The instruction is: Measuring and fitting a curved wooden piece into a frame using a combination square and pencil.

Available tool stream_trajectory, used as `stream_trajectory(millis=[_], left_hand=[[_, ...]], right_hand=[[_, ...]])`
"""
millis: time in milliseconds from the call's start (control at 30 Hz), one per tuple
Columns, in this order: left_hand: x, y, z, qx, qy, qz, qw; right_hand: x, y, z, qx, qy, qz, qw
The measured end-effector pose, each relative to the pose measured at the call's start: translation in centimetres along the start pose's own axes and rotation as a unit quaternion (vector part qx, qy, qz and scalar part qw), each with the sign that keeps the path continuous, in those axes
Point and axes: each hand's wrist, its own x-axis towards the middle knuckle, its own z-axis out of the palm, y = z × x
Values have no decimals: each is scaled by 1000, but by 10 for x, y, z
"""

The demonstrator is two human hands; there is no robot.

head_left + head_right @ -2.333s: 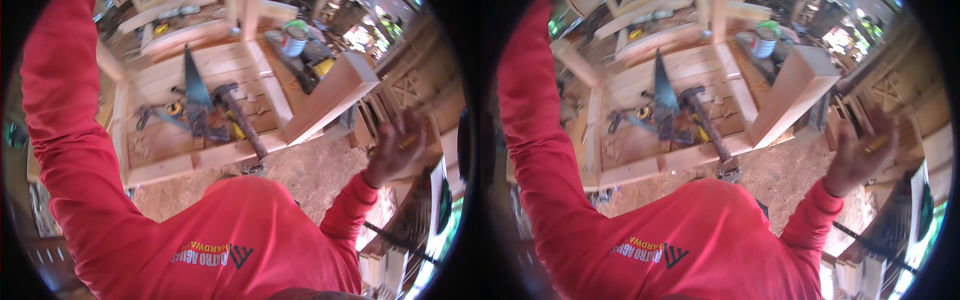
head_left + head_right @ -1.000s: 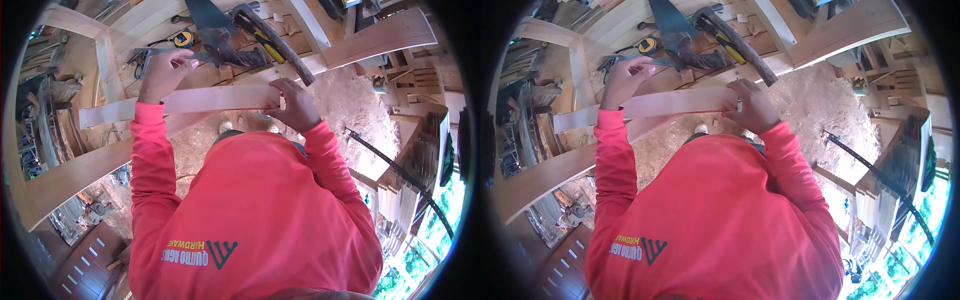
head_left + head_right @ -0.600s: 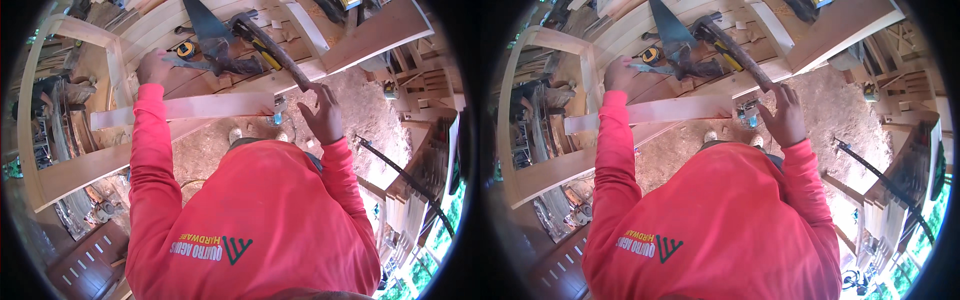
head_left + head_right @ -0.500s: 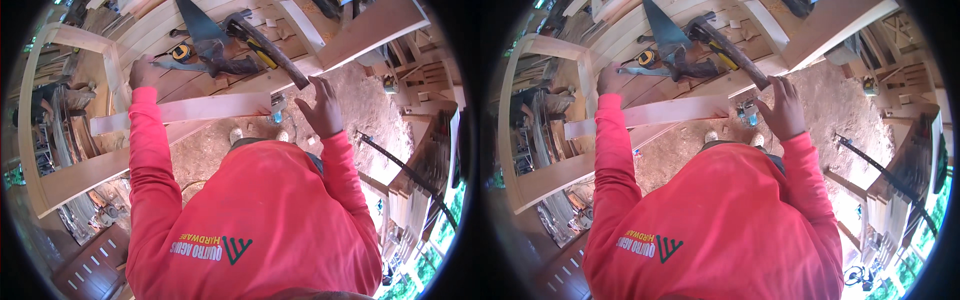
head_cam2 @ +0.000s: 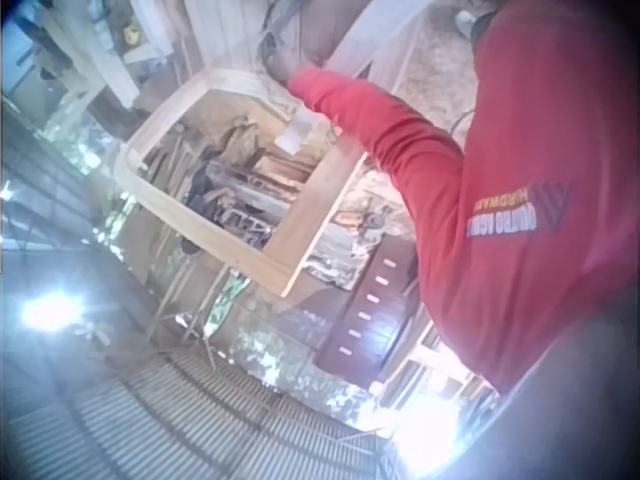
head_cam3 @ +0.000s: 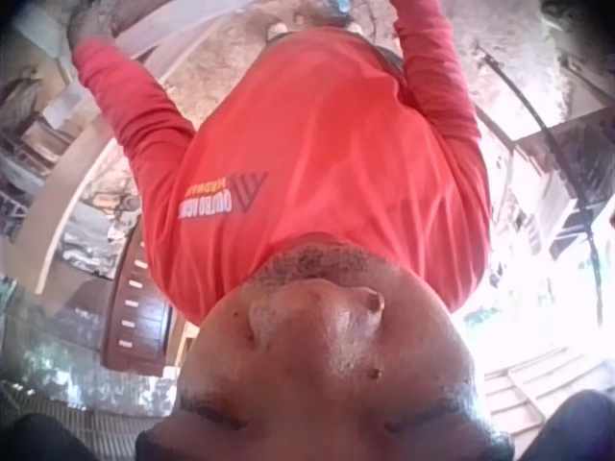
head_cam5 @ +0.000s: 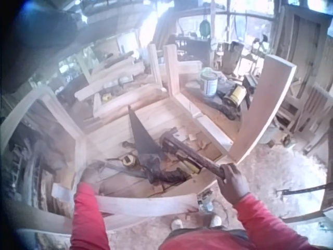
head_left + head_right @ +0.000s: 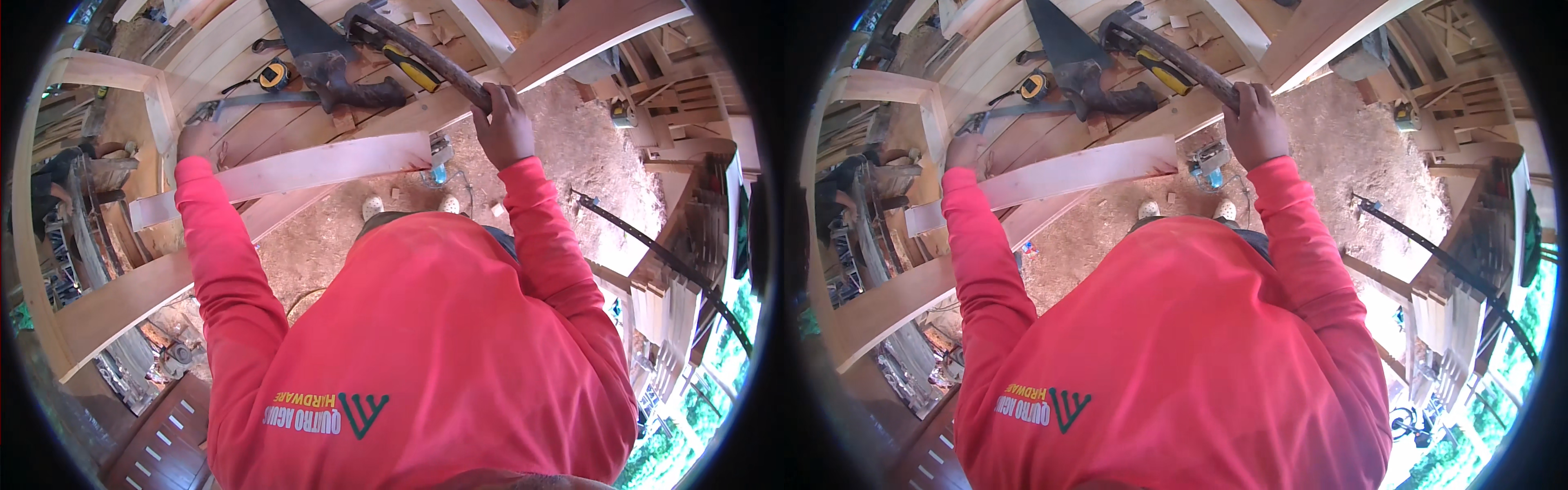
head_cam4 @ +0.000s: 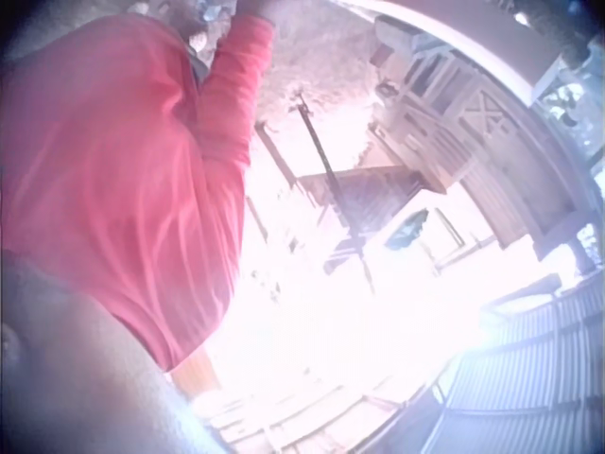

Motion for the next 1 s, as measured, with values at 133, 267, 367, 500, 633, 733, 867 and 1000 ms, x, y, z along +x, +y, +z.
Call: stream_trajectory(millis=[133, 267, 367, 500, 633, 733, 867, 1000], left_hand=[[-23, 17, -38, -125, 45, 133, 982], [-62, 25, -98, -424, 242, 15, 872], [-145, 84, -120, -218, 434, 81, 870], [-237, 169, -85, -279, 403, 255, 834], [-268, 175, -4, -314, 402, 425, 747], [-289, 178, 47, -317, 390, 445, 741], [-305, 158, 69, -239, 313, 469, 791], [-307, 168, 52, -140, 268, 465, 832]], right_hand=[[-3, 6, -2, -2, 0, 6, 1000], [-10, 13, -6, 2, 23, -15, 1000], [-10, -6, -27, 0, 91, -67, 994], [-30, -62, -46, 246, -114, 94, 958], [-61, -106, -62, 423, -377, 163, 808], [-79, -118, -50, 543, -422, 221, 691], [-70, -125, -40, 500, -489, 200, 686], [-97, -124, -2, 564, -443, 287, 635]])
